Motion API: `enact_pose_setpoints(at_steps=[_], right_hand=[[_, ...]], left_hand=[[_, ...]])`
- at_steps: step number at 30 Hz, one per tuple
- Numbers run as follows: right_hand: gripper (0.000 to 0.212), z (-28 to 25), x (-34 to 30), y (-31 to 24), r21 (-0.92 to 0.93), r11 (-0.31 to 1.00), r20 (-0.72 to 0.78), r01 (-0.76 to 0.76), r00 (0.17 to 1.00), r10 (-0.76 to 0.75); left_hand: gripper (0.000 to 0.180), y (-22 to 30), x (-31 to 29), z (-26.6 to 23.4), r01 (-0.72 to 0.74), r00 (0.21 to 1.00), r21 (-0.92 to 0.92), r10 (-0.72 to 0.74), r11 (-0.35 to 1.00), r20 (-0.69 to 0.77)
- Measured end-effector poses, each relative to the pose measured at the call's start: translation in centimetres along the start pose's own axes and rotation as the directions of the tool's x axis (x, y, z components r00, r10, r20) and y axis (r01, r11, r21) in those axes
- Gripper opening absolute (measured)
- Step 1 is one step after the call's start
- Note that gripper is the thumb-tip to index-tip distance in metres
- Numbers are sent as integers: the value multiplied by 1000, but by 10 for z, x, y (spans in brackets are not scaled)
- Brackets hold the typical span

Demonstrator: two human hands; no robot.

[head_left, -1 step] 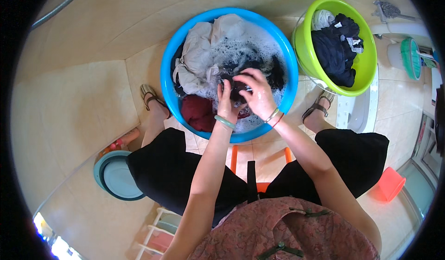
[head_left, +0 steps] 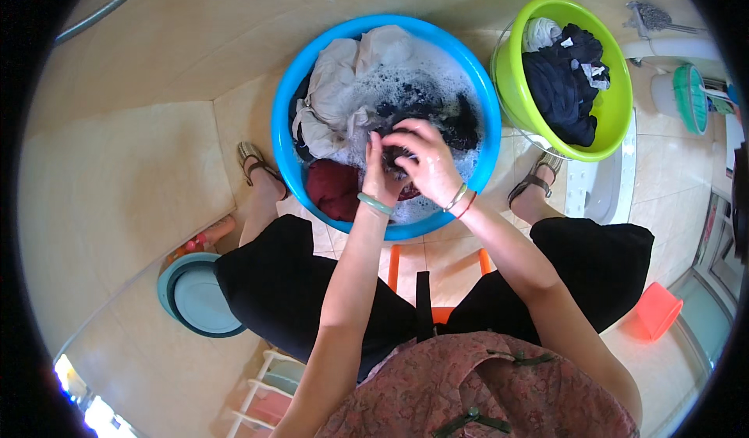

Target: The person sits on a small stool and hand-washes clothes in a blue basin filled with soapy water. They scrub and rinse various garments, including dark and light-colored items, and transfer the washed clothes into a green basin placed beside them.

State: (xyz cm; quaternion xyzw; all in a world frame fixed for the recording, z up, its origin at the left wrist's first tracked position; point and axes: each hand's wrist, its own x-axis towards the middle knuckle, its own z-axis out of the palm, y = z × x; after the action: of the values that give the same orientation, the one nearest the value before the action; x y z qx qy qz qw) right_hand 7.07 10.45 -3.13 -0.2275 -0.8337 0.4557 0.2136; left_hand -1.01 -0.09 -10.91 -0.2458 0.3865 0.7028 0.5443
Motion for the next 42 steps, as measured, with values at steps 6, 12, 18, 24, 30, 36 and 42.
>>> enact_pose_setpoints(at_steps=[6,12,18,24,30,36,42], right_hand=[[18,-27,-3,-77,247,945,326,216,899,-291],[29,-46,20,-17,242,969,-84,52,996,-33],[62,-23,-3,-6,860,57,419,-507,765,490],[36,-22,6,-12,813,180,406,-554,761,506],[29,-5,10,-14,937,180,86,-299,699,710],[28,-8,7,-33,942,291,-48,-165,793,607],[20,-3,-1,-51,950,147,118,-276,752,649]], left_hand=[[43,28,2,-35,15,909,-2,-13,1000,416],[32,30,-55,31,6,982,-39,1,999,190],[36,9,-64,36,57,937,19,-60,998,343],[34,14,-63,40,-171,970,481,61,860,234],[43,18,-61,36,-272,961,289,248,918,119],[78,27,-116,68,-39,974,164,1,986,228],[25,22,-89,80,-488,853,315,522,814,-28]])
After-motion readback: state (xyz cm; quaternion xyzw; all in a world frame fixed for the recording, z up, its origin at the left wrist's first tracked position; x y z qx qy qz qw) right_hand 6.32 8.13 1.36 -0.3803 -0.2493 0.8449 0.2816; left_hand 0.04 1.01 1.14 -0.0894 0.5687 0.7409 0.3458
